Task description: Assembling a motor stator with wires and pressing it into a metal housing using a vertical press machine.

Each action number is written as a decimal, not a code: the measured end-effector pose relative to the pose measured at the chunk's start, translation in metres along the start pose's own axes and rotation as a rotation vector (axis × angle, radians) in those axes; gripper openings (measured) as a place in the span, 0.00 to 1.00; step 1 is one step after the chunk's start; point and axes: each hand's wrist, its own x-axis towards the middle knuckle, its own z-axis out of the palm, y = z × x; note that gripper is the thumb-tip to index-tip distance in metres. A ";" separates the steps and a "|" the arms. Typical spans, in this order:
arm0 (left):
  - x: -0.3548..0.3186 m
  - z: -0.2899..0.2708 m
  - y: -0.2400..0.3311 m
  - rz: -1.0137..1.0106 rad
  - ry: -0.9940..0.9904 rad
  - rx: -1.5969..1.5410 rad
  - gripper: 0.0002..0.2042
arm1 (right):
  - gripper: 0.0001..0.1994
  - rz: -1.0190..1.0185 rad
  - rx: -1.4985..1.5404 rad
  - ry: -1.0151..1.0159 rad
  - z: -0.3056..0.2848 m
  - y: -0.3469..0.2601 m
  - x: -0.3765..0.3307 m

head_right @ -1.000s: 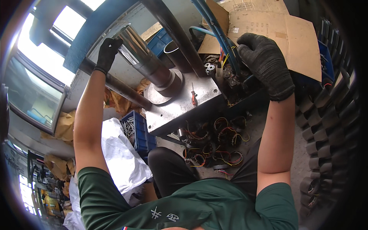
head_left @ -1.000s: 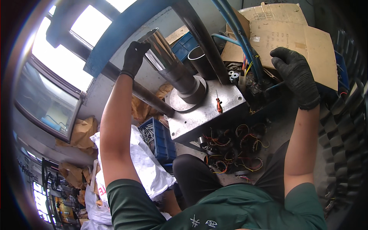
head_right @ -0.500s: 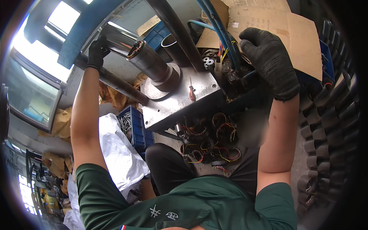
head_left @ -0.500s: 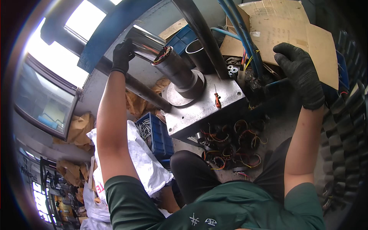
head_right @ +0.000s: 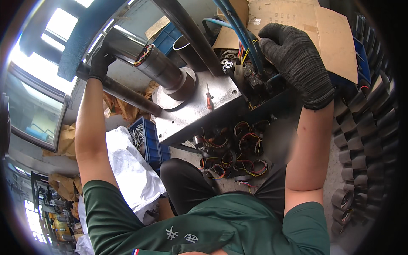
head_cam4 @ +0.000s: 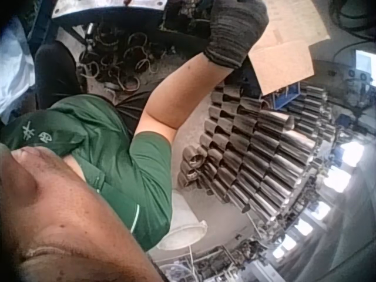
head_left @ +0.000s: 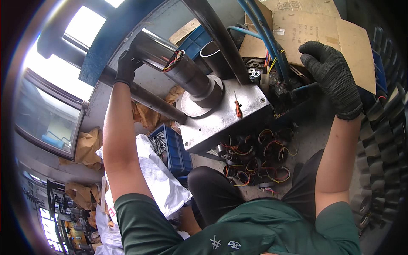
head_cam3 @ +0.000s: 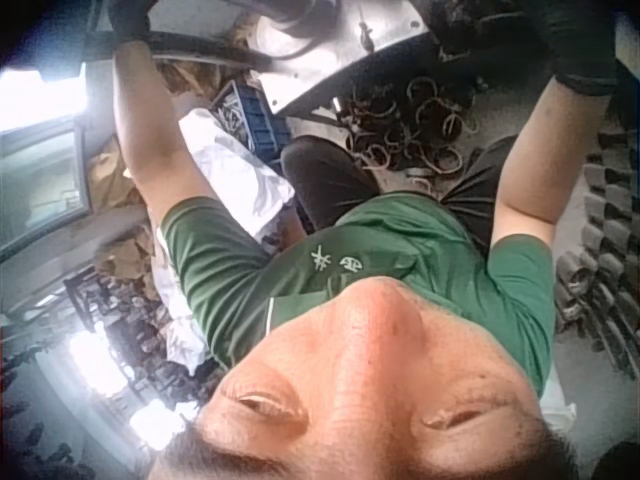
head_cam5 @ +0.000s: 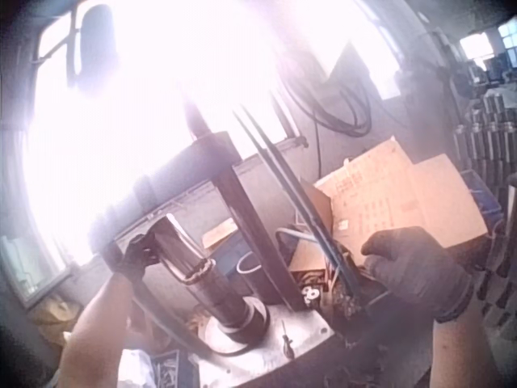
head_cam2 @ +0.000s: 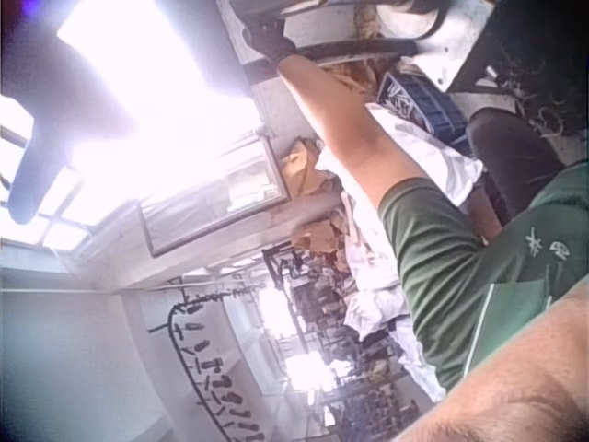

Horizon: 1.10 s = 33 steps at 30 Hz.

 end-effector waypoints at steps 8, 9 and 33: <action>-0.010 0.026 0.024 0.196 -0.187 0.055 0.14 | 0.17 -0.021 -0.029 -0.012 -0.003 0.003 -0.001; -0.012 0.026 0.026 0.198 -0.176 0.076 0.13 | 0.17 -0.024 -0.025 -0.015 -0.002 0.002 -0.001; -0.026 0.034 0.023 0.155 -0.074 0.046 0.12 | 0.16 -0.027 -0.019 -0.052 -0.004 -0.003 -0.005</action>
